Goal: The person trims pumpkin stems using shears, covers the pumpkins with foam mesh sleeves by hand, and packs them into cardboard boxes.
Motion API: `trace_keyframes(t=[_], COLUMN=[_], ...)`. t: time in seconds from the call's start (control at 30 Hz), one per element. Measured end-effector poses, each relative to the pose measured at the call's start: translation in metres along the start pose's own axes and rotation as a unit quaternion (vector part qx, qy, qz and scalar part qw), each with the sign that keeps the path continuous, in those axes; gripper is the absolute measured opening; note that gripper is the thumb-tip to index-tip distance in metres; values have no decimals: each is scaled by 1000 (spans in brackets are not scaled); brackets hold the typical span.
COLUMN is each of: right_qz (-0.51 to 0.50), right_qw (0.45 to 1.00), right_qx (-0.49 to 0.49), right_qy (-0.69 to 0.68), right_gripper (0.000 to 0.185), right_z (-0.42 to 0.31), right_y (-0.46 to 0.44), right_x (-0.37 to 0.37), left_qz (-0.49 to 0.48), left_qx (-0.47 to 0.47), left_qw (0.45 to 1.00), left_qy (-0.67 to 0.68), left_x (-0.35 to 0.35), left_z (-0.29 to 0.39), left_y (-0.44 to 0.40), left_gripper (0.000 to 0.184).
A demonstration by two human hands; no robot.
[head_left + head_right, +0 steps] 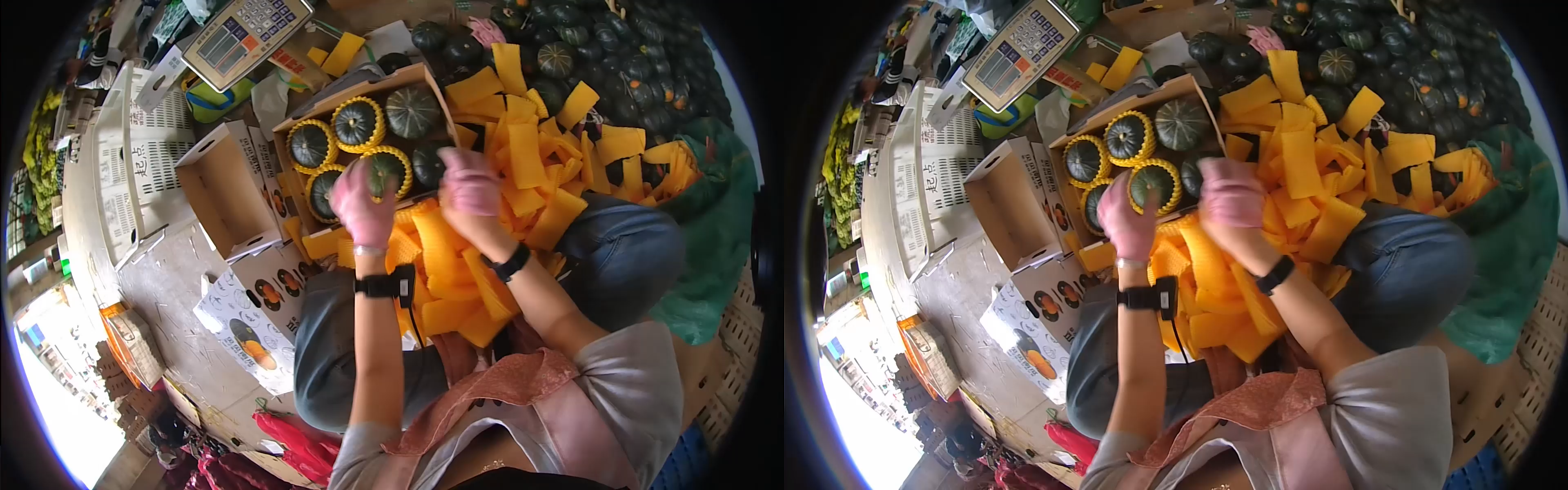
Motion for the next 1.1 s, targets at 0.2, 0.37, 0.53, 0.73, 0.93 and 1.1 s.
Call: trace_keyframes(t=[0.2,0.37,0.53,0.73,0.93,1.1], right_qz=[-261,-312,-220,-157,-68,-65], right_qw=[883,891,925,938,910,988], right_qx=[-146,-168,-97,-73,-310,-123], right_qy=[362,283,295,299,265,62], right_gripper=[25,13,7,18,35,17], right_z=[96,129,124,165,121,161], right_y=[8,4,12,20,-23,-20], right_x=[80,84,85,74,99,82], left_qz=[-416,-423,-355,-35,48,-12], left_qx=[-38,-20,-6,202,65,1], left_qw=[903,877,926,939,984,992], left_qy=[-97,-229,-130,275,-161,129], left_x=[-70,-63,-66,-10,22,11], left_z=[57,76,66,-17,-45,62], left_y=[-48,-55,-36,-1,17,48], left_gripper=[76,86,77,60,35,17])
Point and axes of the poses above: each hand's wrist, its own y-axis away from the middle knuckle, its own x-axis out of the back of the hand, z = x × y, the point moved 2 cm from there along -y, towards the middle knuckle, and after that the axes turned 5 degrees about -y, right-handed, at the moved point
